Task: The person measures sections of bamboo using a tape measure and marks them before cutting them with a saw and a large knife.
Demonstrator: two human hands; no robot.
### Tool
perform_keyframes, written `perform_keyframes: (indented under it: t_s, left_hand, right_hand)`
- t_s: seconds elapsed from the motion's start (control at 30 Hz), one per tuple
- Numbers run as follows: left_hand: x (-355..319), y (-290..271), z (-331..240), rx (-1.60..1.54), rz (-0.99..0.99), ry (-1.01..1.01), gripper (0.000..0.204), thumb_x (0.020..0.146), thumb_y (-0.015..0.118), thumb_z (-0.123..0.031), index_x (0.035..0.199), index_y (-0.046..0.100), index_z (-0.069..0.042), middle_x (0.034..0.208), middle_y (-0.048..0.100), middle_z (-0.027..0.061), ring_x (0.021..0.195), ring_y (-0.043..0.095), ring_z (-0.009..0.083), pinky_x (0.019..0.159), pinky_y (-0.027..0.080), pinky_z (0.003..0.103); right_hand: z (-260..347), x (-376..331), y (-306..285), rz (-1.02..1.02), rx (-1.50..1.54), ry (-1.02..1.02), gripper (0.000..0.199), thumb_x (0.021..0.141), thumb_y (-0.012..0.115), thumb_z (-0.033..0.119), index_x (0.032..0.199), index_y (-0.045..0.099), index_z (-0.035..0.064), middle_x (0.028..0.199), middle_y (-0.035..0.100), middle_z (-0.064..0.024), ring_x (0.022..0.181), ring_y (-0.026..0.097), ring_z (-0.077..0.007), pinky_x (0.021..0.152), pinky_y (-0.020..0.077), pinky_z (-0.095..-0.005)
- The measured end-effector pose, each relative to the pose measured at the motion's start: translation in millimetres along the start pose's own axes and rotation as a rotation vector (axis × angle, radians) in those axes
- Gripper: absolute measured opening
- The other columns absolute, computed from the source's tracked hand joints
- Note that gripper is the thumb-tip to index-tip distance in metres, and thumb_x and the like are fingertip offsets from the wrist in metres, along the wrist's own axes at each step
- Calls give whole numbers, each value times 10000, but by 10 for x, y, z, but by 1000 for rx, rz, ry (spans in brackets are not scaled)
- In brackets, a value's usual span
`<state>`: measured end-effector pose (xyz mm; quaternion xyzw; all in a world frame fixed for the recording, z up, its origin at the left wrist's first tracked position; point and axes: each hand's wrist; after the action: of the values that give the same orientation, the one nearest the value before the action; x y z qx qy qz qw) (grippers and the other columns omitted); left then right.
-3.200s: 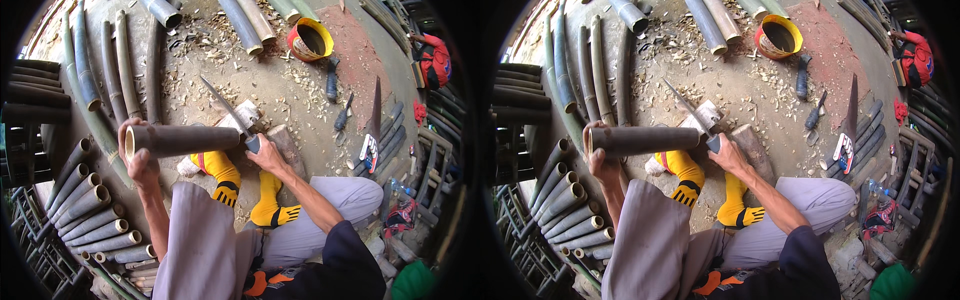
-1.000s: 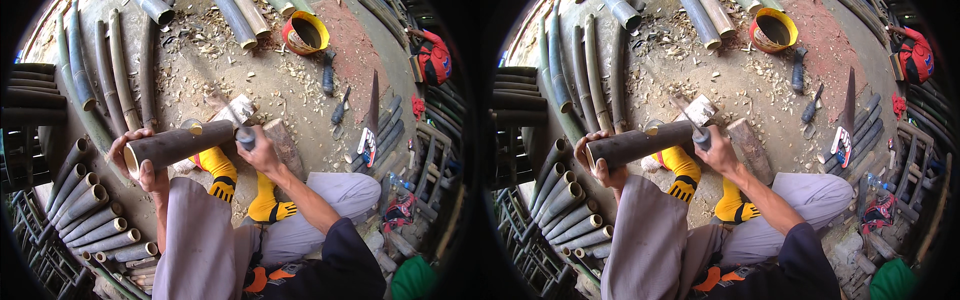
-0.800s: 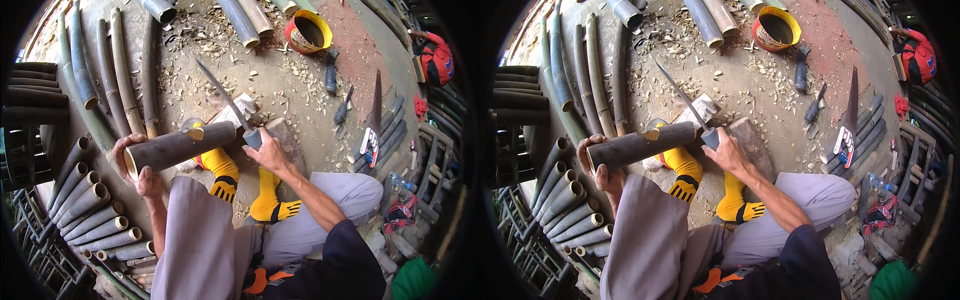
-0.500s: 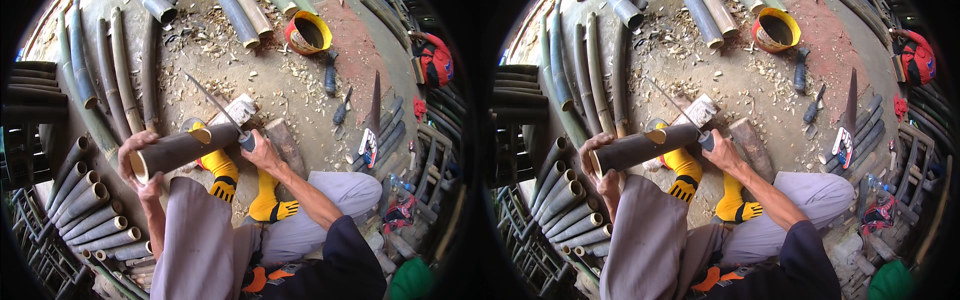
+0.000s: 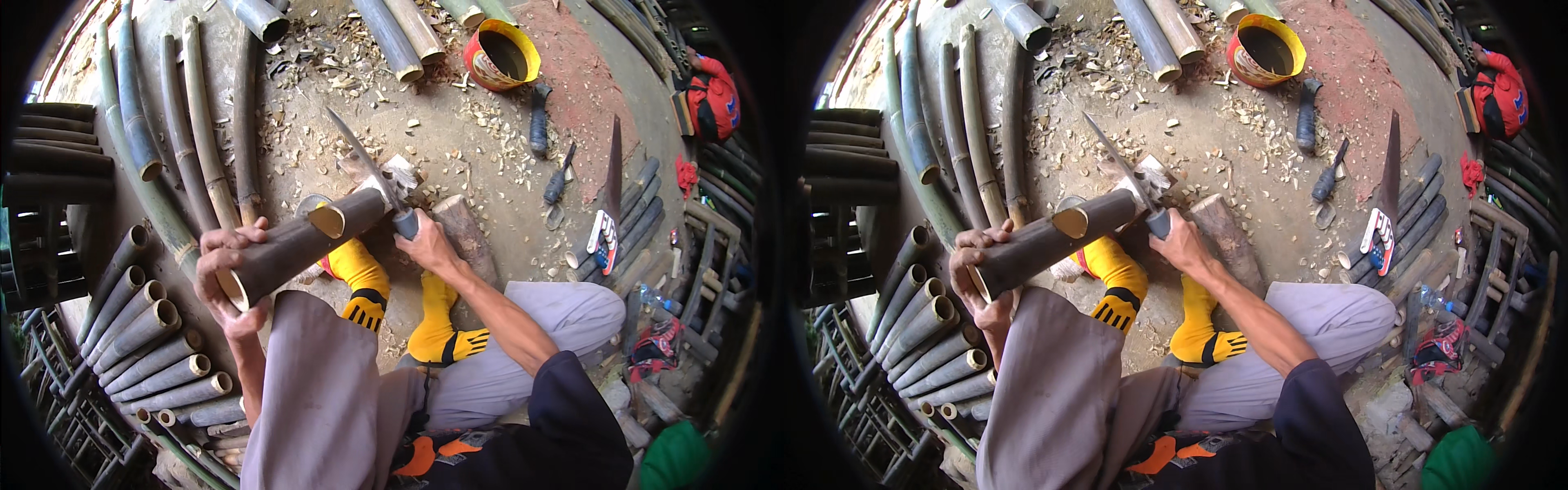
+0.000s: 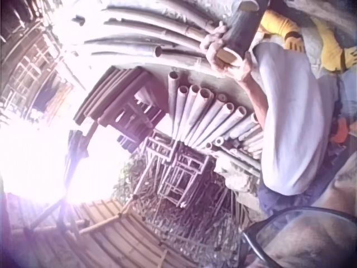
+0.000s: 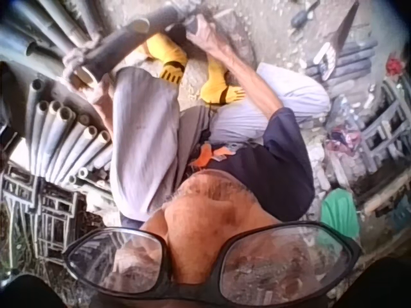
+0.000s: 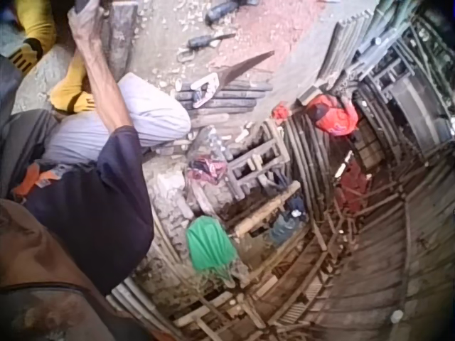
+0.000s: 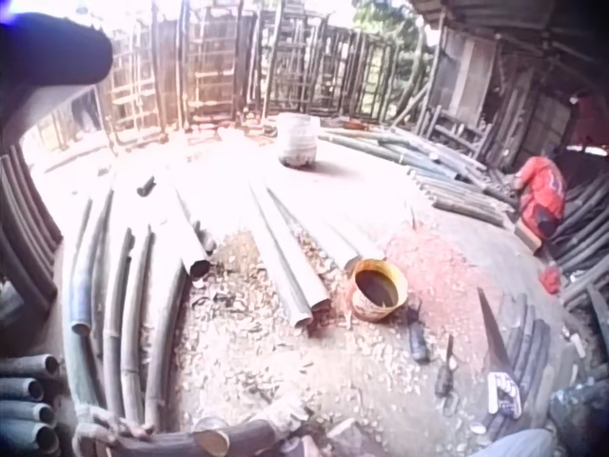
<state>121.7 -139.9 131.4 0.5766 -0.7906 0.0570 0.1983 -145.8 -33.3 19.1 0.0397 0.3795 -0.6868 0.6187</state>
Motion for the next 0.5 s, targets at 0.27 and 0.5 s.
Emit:
perform_keyframes:
  t_s: [0.27,0.5]
  left_hand:
    - [-154,-305,-153,151,58,-97,380,551,631,-113,901,533,-1,960,518,155,1018,599,392,916,467,554]
    - [80,-85,-244,155,149,-102,359,495,606,-65,844,557,8,933,549,159,1009,606,391,911,470,515]
  right_hand:
    - [654,-381,-256,-308,165,-552,307,787,731,169,973,544,14,761,654,-123,666,668,-205,588,520,-325]
    - [47,-48,-109,-48,-96,-195,370,765,706,143,1011,478,-15,794,648,-273,774,662,-426,630,539,-462]
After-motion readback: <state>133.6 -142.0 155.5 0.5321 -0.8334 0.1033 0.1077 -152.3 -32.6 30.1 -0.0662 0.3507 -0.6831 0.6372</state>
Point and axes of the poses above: each hand's wrist, its own x-axis towards the middle knuckle, its own y-axis out of the palm, z = x × y
